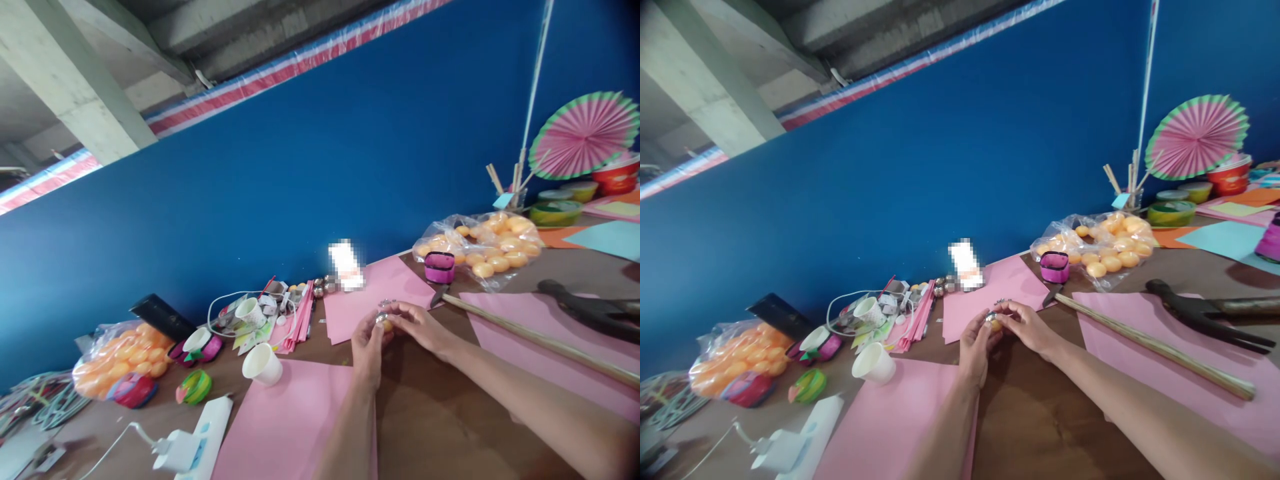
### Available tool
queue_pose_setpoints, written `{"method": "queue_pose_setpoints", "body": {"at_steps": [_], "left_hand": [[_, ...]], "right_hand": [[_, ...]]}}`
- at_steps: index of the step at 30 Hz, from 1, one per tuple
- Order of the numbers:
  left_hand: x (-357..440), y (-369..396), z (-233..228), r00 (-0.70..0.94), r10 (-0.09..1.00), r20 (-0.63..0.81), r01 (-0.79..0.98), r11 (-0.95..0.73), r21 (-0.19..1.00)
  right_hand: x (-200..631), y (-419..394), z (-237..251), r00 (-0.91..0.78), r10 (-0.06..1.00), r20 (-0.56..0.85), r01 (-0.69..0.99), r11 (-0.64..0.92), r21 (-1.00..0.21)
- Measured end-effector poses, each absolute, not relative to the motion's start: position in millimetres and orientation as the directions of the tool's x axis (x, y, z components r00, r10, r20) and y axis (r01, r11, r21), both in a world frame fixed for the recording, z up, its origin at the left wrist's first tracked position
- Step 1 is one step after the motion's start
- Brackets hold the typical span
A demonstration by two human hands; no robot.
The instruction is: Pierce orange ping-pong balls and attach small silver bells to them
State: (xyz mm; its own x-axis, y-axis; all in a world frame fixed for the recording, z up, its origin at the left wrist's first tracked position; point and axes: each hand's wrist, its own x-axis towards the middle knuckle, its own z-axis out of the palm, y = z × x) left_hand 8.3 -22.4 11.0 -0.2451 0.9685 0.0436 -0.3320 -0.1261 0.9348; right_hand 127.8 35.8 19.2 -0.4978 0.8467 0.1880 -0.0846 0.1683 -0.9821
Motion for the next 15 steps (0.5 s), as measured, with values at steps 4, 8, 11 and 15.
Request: {"method": "queue_pose_setpoints", "body": {"at_steps": [4, 8, 11, 15], "left_hand": [[9.4, -23.1, 14.1, -0.212, 0.974, 0.079, -0.393, -0.159, 0.906], [8.8, -22.8, 14.7, -0.208, 0.976, 0.058, -0.431, -0.145, 0.891], [7.8, -23.1, 14.3, -0.224, 0.974, 0.029, -0.435, -0.127, 0.891], [7.0, -23.1, 12.7, -0.242, 0.970, -0.005, -0.446, -0.107, 0.888]], "right_hand": [[128.4, 37.0, 18.6, -0.509, 0.848, 0.149, -0.107, 0.109, -0.988], [129.0, 36.6, 19.0, -0.519, 0.841, 0.156, -0.117, 0.110, -0.987], [129.5, 35.8, 20.7, -0.530, 0.833, 0.160, -0.120, 0.113, -0.986], [129.6, 35.1, 22.1, -0.541, 0.823, 0.175, -0.131, 0.122, -0.984]]}}
